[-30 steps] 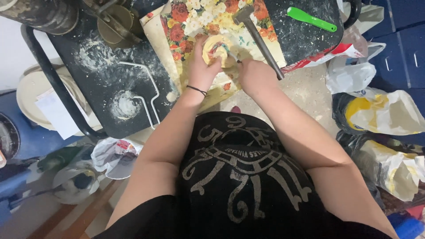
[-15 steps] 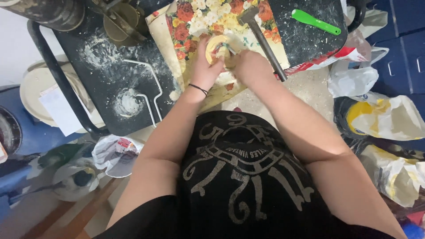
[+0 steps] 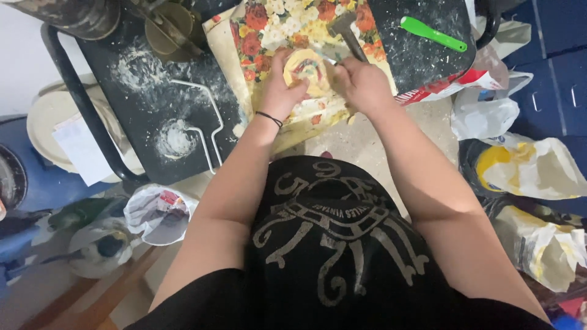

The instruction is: The person uses a metal dough cutter to cut circular pieces from a sheet of dough on a floral cutting board. They repeatedly cut circles, remove the cut pieces, and place them into a nearby bag. The person also uses a small blue plastic ring to shape or inspect a dough piece.

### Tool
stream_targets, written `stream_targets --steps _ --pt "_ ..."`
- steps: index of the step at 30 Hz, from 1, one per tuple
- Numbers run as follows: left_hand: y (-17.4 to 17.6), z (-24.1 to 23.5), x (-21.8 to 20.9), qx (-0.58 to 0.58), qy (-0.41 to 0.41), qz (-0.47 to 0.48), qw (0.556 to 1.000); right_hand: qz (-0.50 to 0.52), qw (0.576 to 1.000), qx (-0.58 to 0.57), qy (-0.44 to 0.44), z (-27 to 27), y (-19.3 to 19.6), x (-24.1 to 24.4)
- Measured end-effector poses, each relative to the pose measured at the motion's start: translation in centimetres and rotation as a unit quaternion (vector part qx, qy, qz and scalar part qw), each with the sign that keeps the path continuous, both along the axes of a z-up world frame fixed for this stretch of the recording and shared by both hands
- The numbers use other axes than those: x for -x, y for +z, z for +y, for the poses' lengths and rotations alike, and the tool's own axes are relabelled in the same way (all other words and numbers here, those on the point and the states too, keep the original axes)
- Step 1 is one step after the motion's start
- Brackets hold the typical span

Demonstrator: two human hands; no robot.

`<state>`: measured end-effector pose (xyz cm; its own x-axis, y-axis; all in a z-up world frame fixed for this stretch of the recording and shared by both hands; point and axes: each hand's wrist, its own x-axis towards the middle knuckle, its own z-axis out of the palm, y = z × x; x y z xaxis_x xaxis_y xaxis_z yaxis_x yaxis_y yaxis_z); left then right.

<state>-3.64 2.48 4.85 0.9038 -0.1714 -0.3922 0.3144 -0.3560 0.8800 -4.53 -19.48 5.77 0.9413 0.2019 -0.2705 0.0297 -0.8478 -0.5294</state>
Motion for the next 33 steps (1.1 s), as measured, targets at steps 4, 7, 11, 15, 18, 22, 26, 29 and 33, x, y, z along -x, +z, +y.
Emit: stream_targets --steps 4,7,11,15,18,22,26,29,33 --pt "0.5 0.1 0.0 0.035 0.005 0.017 0.999 -0.042 0.996 0.075 0.013 -0.8 0.5 0.4" --pt "1.9 0.1 -0.1 0.068 0.011 0.046 0.997 0.002 0.991 0.135 0.0 0.7 2.6 0.6" --pt "1.0 0.0 -0.9 0.045 0.008 0.062 0.997 0.075 0.973 0.212 -0.059 2.2 3.9 1.2" --pt "1.5 -0.1 -0.9 0.043 0.019 0.084 0.995 0.078 0.964 0.252 -0.042 2.9 3.3 2.0" --pt "1.1 -0.5 -0.5 -0.011 0.003 0.05 0.999 0.091 0.958 0.272 -0.021 4.1 4.9 2.0" --pt "-0.4 -1.6 0.3 -0.034 0.014 -0.076 0.996 0.203 0.916 0.344 0.029 6.4 8.5 1.3" --pt "-0.3 -2.4 1.5 -0.076 0.027 -0.111 0.991 0.171 0.929 0.327 -0.01 6.4 5.3 1.9" --pt "-2.9 -2.8 1.9 -0.096 0.046 -0.149 0.983 0.142 0.93 0.339 0.003 6.1 2.2 2.1" --pt "-2.3 -2.4 1.7 -0.081 0.024 -0.143 0.986 0.109 0.931 0.348 0.015 5.4 1.3 2.1"
